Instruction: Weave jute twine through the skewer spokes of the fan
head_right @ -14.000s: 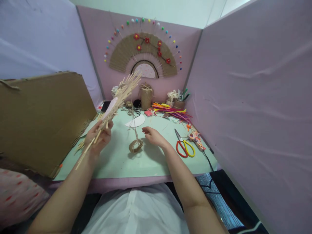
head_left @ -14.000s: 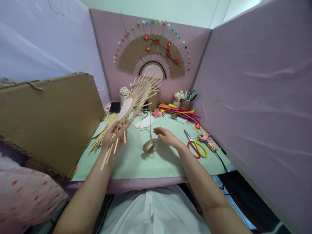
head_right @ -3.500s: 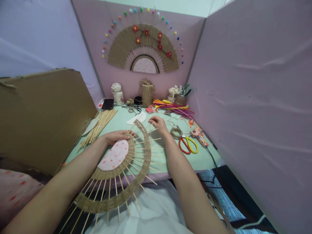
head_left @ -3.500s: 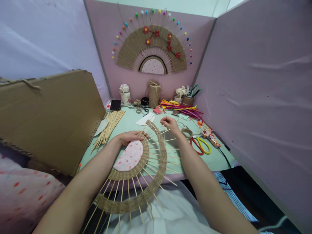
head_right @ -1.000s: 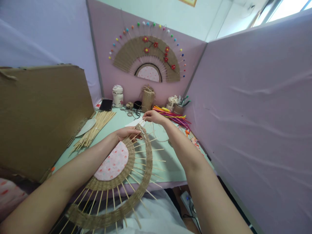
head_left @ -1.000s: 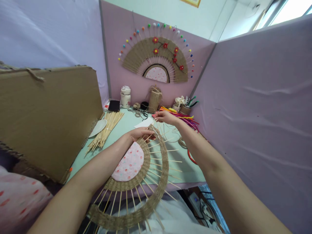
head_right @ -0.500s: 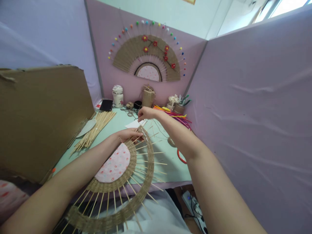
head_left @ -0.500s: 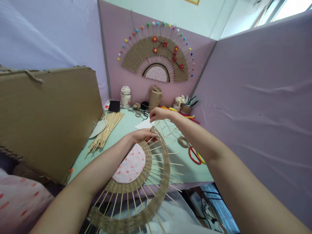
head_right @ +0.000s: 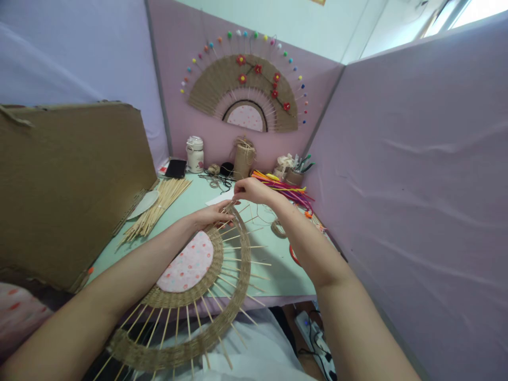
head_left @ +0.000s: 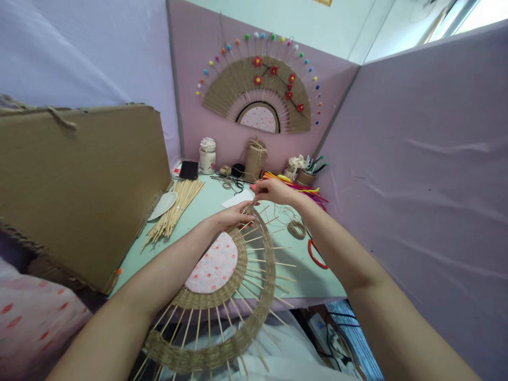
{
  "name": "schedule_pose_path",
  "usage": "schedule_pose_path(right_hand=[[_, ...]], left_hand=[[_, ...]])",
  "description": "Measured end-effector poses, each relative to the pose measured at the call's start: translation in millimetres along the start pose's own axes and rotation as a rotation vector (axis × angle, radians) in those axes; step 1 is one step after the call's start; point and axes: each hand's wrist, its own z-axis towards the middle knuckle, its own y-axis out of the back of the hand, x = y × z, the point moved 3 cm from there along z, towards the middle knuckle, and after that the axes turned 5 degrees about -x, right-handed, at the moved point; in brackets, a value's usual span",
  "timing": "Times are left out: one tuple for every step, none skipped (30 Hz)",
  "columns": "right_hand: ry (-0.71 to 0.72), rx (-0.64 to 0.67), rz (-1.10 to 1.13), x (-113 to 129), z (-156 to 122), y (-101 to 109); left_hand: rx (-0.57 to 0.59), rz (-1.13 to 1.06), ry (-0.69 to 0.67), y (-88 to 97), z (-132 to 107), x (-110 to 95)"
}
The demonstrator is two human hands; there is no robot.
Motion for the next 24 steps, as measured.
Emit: schedule_pose_path(right_hand=[[-0.011,-0.015,0.017,-4,-6,0],[-0.025,-0.029,0.034,-8,-11,1],[-0.039,-0.041,0.054,-12,-16,0],[-0.05,-0.052,0.076,-16,-21,0],[-0.06,-0.063,0.102,-20,-24,0],[-0.069,-0.074,0.129,-23,-27,-1],[-0.076,-0.084,0.153,-25,-29,-1],[-0.081,-0.093,0.173,-28,-31,-1],[-0.082,-0.1,0.189,-29,-32,-1],[-0.081,-0.104,0.202,-30,-33,-1],[-0.076,-0.105,0.212,-30,-34,-1],[-0.069,-0.103,0.221,-30,-35,-1],[-0.062,-0.099,0.227,-29,-35,-2],[-0.056,-0.095,0.228,-28,-36,-2],[-0.05,-0.089,0.223,-26,-36,-1],[-0.044,-0.082,0.215,-25,-36,-1],[-0.037,-0.071,0.204,-22,-36,0],[-0.032,-0.058,0.194,-20,-36,1],[-0.03,-0.044,0.185,-18,-36,2],[-0.034,-0.03,0.18,-16,-36,3],[-0.043,-0.022,0.178,-15,-35,4],[-0.054,-0.024,0.179,-15,-35,5],[-0.065,-0.04,0.186,-16,-34,6],[-0.075,-0.067,0.2,-17,-33,7]], left_hand=[[-0.011,-0.008,0.001,0.1,0,-1],[-0.021,-0.017,0.0,-0.2,-1,-1],[-0.029,-0.026,-0.002,-0.8,-1,-2],[-0.037,-0.035,-0.001,-1.5,-1,-3],[-0.045,-0.045,0.003,-2.3,-1,-4],[-0.055,-0.057,0.012,-3.1,-1,-5],[-0.067,-0.07,0.022,-3.7,-1,-7],[-0.082,-0.083,0.032,-4.1,0,-8],[-0.095,-0.096,0.04,-4.2,1,-9],[-0.105,-0.106,0.047,-4.2,3,-10],[-0.109,-0.114,0.055,-4.1,4,-12],[-0.111,-0.123,0.062,-4.2,6,-13],[-0.116,-0.132,0.071,-4.2,8,-14],[-0.127,-0.141,0.084,-4.4,10,-15],[-0.145,-0.147,0.095,-4.7,12,-16],[-0.169,-0.147,0.103,-5.2,13,-17],[-0.195,-0.143,0.105,-6.0,14,-17],[-0.218,-0.136,0.105,-6.9,15,-18],[-0.236,-0.128,0.101,-8.0,16,-18],[-0.253,-0.121,0.096,-9.0,16,-19],[-0.27,-0.115,0.092,-9.7,16,-19],[-0.288,-0.108,0.092,-10.1,16,-19],[-0.306,-0.102,0.092,-10.1,15,-19],[-0.322,-0.098,0.091,-10.0,15,-18]])
